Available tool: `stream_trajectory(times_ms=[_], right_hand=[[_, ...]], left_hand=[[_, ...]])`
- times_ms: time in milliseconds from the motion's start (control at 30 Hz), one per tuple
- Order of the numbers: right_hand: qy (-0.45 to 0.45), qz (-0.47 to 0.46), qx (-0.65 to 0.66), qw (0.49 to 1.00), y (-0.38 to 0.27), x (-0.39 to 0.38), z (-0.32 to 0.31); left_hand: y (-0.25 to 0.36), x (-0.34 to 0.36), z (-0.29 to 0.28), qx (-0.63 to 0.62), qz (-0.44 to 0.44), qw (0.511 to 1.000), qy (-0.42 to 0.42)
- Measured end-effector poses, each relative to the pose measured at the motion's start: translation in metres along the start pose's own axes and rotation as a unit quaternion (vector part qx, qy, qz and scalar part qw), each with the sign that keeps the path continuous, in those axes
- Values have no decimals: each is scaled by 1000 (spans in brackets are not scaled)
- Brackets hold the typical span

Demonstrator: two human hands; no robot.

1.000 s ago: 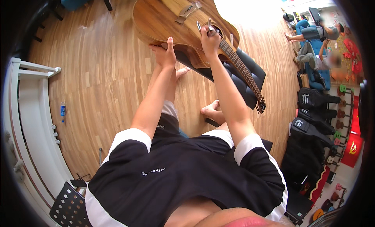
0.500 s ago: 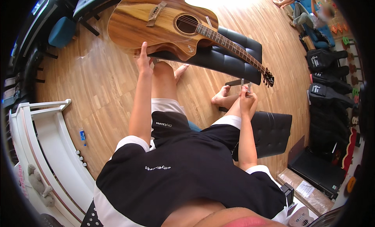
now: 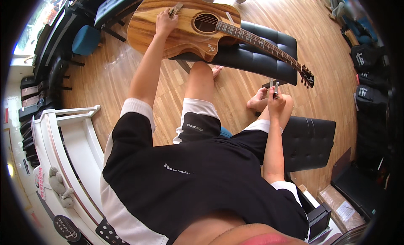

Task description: The person sits on a low stool and tunes an acoustic guitar by turning the tuning pegs on the headstock. They pluck the strings to check pitch and make small adjustments to the pegs repeatedly.

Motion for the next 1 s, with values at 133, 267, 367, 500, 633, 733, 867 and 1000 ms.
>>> stream_trajectory(times_ms=[133,267,367,500,633,733,867,1000], right_hand=[[15,-19,-3,1000,-6,6,-13],[-1,-14,-35,999,-3,4,-6],[-11,-24,-48,999,-4,4,-2],[-12,-20,-37,999,-7,4,-2],[-12,-15,-40,999,-2,3,0],[-15,-19,-55,998,1,3,2],[-10,-28,-53,998,-5,3,1],[-34,-6,-66,997,-10,2,3]], left_hand=[[9,12,21,11,-36,996,-81],[11,12,17,43,-13,996,-77],[18,10,13,38,26,996,-78],[22,13,11,48,79,993,-71],[19,21,15,34,30,996,-77],[11,27,8,-6,9,999,-35],[-8,27,-5,-167,-89,982,4],[-1,19,24,-136,-55,980,-135]])
Point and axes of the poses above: each hand's wrist, its own x-axis towards the middle knuckle, its own z-axis out of the palm, y = z × x, the point moved 10 cm from there along x, towards the middle knuckle, and after that the axes turned 9 degrees about y, right-handed, at the moved point
